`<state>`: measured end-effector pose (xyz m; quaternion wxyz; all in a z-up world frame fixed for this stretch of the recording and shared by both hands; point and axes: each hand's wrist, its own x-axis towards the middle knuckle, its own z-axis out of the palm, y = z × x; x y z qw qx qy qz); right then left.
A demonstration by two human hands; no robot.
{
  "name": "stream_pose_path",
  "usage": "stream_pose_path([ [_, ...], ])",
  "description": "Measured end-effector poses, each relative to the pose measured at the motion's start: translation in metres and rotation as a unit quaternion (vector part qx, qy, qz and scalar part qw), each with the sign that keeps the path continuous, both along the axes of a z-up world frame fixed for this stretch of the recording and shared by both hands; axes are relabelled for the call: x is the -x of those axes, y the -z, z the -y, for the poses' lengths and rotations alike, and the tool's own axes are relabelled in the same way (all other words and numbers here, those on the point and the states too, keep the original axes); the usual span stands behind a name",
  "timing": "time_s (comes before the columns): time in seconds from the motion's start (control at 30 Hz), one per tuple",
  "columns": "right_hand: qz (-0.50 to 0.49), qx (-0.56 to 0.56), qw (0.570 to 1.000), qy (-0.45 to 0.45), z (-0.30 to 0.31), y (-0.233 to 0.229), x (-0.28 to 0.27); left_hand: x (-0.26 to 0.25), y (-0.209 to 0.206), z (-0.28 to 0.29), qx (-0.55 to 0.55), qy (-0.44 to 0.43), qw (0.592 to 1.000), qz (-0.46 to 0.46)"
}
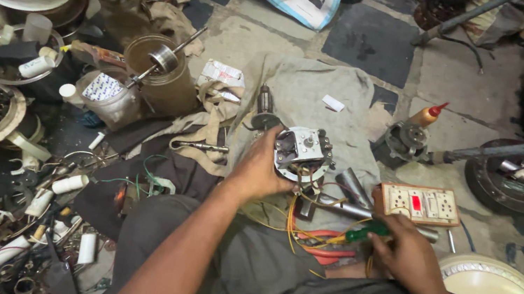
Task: The person sits on the floor and repairs a small electrical motor. They connect wires to a multimeter, use a screwdriver to remove screws, disassemble the motor housing, and apply lubricant to the rotor shaft before reassembling the unit.
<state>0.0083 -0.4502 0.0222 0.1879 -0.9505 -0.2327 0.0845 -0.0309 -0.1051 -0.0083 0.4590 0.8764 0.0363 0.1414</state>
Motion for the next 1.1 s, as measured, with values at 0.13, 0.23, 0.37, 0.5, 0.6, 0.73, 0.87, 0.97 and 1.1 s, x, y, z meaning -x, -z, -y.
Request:
stream_pose_path([
  [0.13,0.089,-0.011,0.996,0.002,-0.006,-0.014,0.009,-0.013,0.005,0.007,0.124,0.013,0.992,0.001],
  [0.23,0.187,-0.058,0.98,-0.017,-0.004,-0.016,0.013,-0.018,0.008,0.005,0.125,-0.005,0.992,-0.01],
  [0.37,0.249,-0.098,0.963,-0.001,-0.003,-0.012,0.02,-0.019,0.005,-0.003,0.166,-0.03,0.984,0.046],
  [0.5,0.067,-0.324,0.937,0.11,-0.032,0.016,0.029,-0.017,-0.012,-0.011,0.293,-0.021,0.952,0.09],
  [0.6,-0.104,-0.423,0.897,0.079,-0.071,0.029,0.021,-0.013,-0.026,-0.013,0.517,0.049,0.846,0.121],
  [0.73,-0.341,-0.505,0.792,-0.025,-0.128,0.017,0.01,0.001,-0.032,-0.011,0.655,0.059,0.746,0.103],
  [0.87,-0.436,-0.58,0.683,0.083,-0.176,0.0,0.015,0.003,-0.038,-0.011,0.653,0.034,0.75,0.097],
  [0.97,-0.417,-0.605,0.665,0.133,-0.186,-0.004,0.02,-0.001,-0.041,-0.016,0.626,0.031,0.772,0.108],
  [1.1,-0.417,-0.625,0.648,0.126,-0.183,-0.001,0.026,-0.004,-0.038,-0.015,0.574,0.035,0.809,0.124],
])
